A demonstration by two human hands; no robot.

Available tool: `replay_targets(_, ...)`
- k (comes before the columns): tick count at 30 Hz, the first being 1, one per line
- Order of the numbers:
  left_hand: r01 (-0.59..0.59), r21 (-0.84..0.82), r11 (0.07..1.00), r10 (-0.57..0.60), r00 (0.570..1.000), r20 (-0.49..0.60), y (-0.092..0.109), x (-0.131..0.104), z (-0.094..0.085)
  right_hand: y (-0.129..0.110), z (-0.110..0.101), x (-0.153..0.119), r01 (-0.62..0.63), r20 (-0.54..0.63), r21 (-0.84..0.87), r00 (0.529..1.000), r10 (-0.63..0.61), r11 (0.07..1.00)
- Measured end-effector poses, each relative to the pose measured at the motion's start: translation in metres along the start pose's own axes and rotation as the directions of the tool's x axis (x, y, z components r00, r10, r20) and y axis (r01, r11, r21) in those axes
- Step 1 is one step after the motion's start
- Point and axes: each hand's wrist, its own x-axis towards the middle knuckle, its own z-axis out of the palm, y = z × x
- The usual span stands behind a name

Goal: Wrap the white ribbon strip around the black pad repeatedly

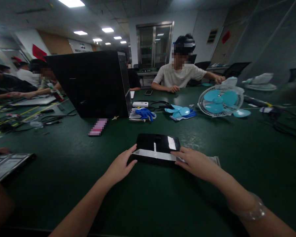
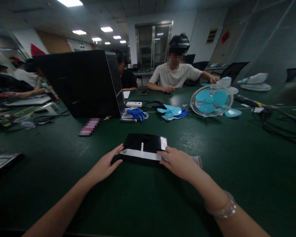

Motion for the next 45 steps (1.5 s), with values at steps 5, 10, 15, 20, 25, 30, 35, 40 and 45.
replay_targets(5, 0.027, 0.219, 0.975, -0.049, 0.994, 0.095, 0.003, -0.003, -0.003, 0.001, 0.006, 0.002, 0.002, -0.023, 0.036, 1.0, -0.002, 0.999)
replay_targets(10, 0.018, 0.229, 0.973, -0.047, 0.992, 0.119, 0.004, -0.004, -0.002, -0.005, 0.007, 0.002, -0.117, -0.028, -0.02, 0.993, 0.117, 0.993)
replay_targets(15, 0.031, 0.234, 0.972, -0.061, 0.991, 0.122, 0.007, -0.004, -0.004, -0.014, 0.007, 0.001, -0.097, -0.002, 0.025, 0.995, 0.097, 0.995)
replay_targets(20, 0.009, 0.288, 0.958, -0.037, 0.995, 0.095, 0.016, -0.01, -0.01, -0.01, 0.009, -0.001, -0.07, 0.031, 0.076, 0.997, 0.068, 0.995)
replay_targets(25, -0.066, 0.319, 0.946, 0.032, 0.993, 0.11, 0.024, -0.018, -0.017, -0.012, 0.0, -0.006, -0.027, 0.08, 0.139, 0.997, 0.016, 0.99)
replay_targets(30, -0.15, 0.296, 0.943, 0.137, 0.988, 0.064, 0.024, -0.016, -0.017, -0.013, -0.007, -0.008, -0.053, 0.063, 0.094, 0.997, 0.047, 0.994)
replay_targets(35, -0.133, 0.282, 0.95, 0.13, 0.991, 0.027, 0.022, -0.011, -0.012, -0.003, -0.005, -0.009, -0.051, 0.034, 0.001, 0.998, 0.051, 0.999)
replay_targets(40, -0.114, 0.286, 0.951, 0.115, 0.993, 0.014, 0.022, -0.008, -0.009, -0.012, -0.004, -0.007, -0.004, -0.042, -0.041, 0.999, 0.002, 0.999)
replay_targets(45, -0.102, 0.315, 0.944, 0.109, 0.994, -0.005, 0.023, -0.007, -0.009, -0.037, 0.013, -0.001, 0.231, -0.073, 0.0, 0.97, -0.23, 0.973)
